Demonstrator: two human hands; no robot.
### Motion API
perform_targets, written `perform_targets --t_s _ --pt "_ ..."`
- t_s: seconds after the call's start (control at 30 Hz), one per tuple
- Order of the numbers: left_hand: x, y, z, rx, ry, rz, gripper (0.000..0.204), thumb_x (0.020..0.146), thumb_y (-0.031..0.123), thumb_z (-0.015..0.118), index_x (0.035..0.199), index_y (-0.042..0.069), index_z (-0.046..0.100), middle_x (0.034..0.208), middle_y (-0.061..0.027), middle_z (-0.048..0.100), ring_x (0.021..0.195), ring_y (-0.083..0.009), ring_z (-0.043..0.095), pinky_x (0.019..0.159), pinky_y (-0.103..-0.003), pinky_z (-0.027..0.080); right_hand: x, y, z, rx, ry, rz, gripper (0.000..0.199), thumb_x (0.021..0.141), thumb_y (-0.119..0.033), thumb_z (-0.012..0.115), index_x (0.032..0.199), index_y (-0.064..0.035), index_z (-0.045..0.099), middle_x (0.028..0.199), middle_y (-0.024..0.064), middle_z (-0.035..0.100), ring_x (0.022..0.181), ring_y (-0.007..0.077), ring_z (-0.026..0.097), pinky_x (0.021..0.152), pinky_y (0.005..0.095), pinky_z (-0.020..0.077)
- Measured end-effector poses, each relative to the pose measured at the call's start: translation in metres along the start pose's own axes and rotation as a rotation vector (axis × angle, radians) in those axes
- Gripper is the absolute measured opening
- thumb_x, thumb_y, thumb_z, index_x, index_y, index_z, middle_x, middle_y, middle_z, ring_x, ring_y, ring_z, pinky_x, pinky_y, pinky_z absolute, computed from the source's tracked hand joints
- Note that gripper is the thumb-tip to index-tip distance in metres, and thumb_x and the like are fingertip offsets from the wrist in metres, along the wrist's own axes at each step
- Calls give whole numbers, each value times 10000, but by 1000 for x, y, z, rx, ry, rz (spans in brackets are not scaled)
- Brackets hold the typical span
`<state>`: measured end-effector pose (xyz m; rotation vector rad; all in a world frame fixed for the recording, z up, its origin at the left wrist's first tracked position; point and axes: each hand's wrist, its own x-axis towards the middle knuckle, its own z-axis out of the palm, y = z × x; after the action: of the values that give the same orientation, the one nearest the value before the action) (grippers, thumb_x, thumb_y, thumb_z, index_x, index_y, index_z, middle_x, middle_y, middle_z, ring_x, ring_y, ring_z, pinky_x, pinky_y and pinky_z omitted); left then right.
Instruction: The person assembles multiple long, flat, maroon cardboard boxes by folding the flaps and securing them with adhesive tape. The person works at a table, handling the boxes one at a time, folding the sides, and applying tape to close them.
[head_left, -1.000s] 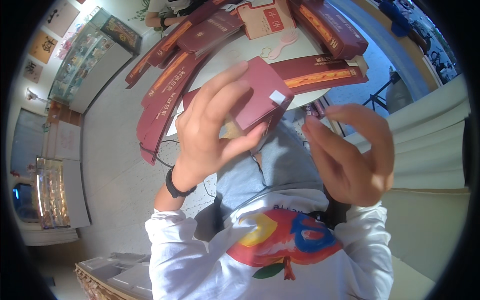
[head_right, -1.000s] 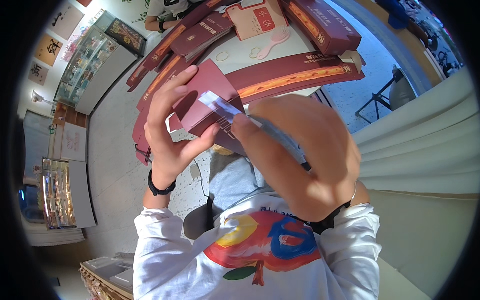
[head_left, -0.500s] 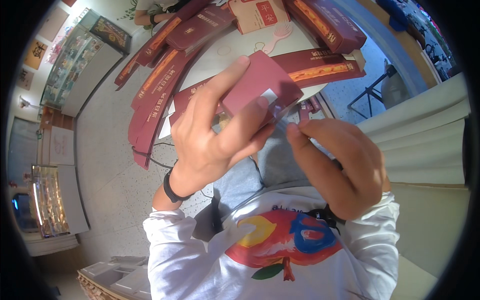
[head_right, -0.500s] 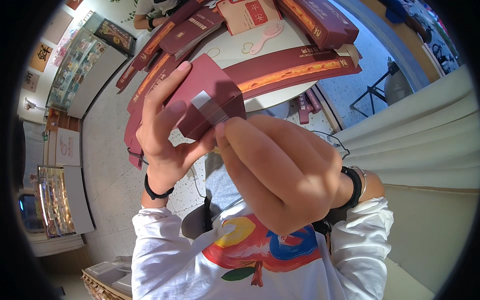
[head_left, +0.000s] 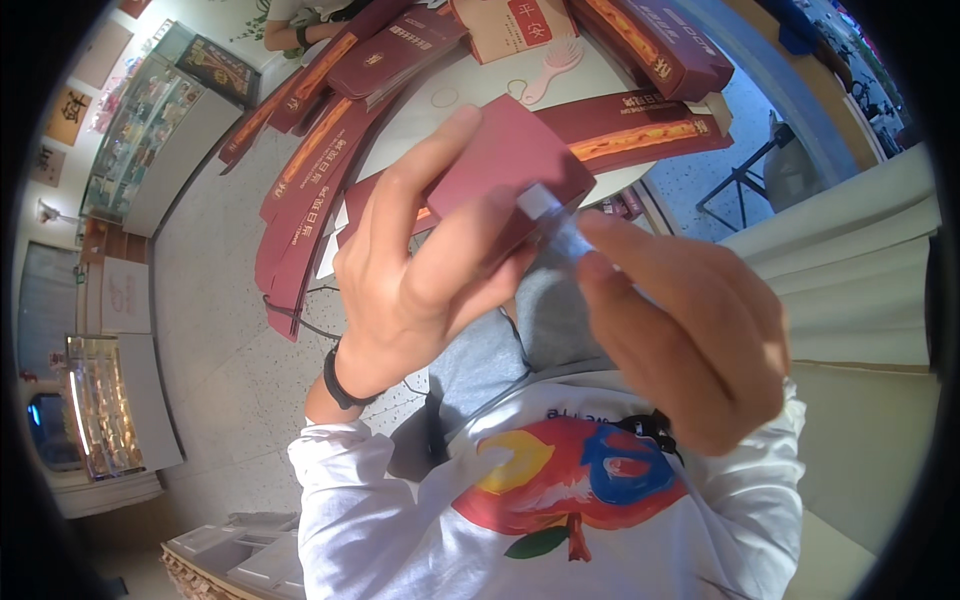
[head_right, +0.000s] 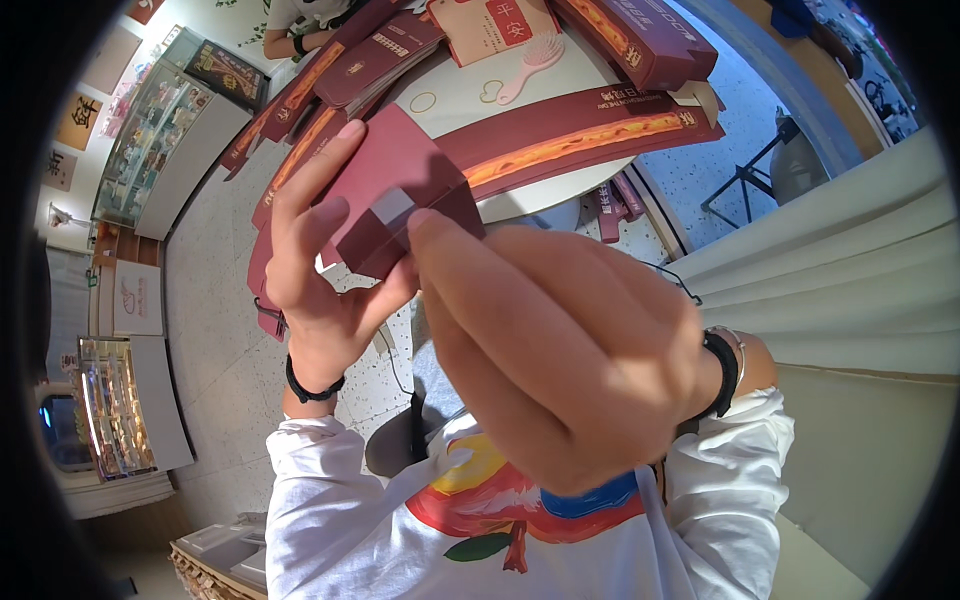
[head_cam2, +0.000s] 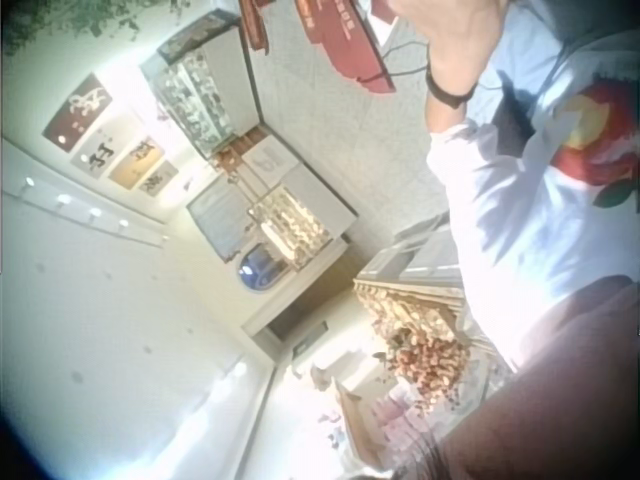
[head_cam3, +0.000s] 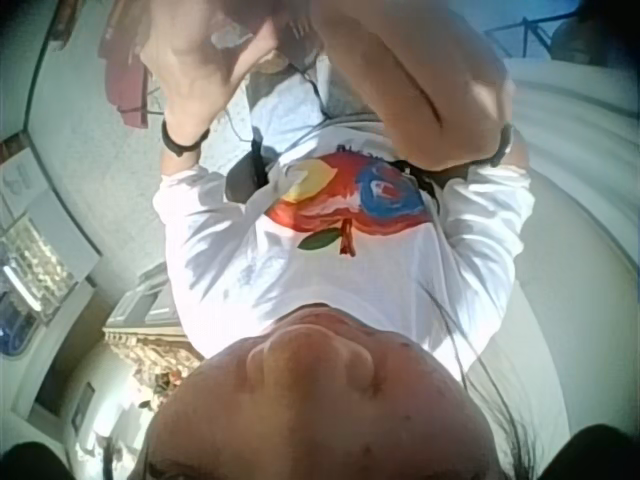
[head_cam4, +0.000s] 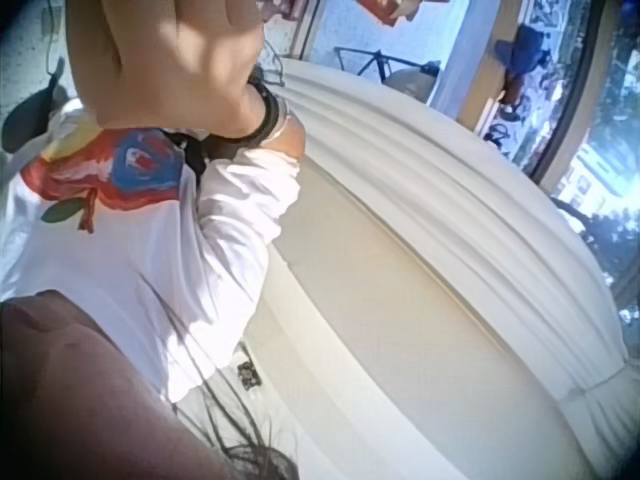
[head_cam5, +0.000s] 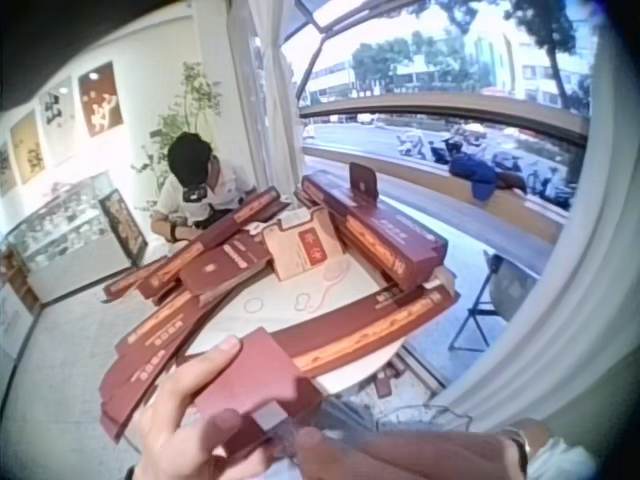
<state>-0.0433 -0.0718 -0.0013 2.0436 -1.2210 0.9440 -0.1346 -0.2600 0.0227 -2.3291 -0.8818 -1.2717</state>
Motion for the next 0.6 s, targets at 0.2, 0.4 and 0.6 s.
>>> perform_targets --t_s 0.2,0.4,0.6 --pt "-1 3 -2 -40 -37 1 529 664 207 839 1058 88 507 1267 -239 556 1049 -376 593 829 -412 498 6 1 7 -58 147 -35 242 610 125 747 833 81 664 909 171 677 699 233 665 570 269 546" --pt "1 9 -5 -7 -101 -24 525 701 215 841 1060 63 491 1311 -260 525 1115 -386 580 845 -410 518 4 4 16 -36 142 -101 201 605 83 719 797 110 667 876 179 676 657 235 653 549 278 542" --pt "-4 6 -3 32 -100 -5 474 712 200 818 1092 66 568 1320 -229 517 1091 -334 593 691 -330 552 3 5 21 -22 88 -133 226 586 55 697 800 120 656 902 200 674 663 247 653 543 276 537"
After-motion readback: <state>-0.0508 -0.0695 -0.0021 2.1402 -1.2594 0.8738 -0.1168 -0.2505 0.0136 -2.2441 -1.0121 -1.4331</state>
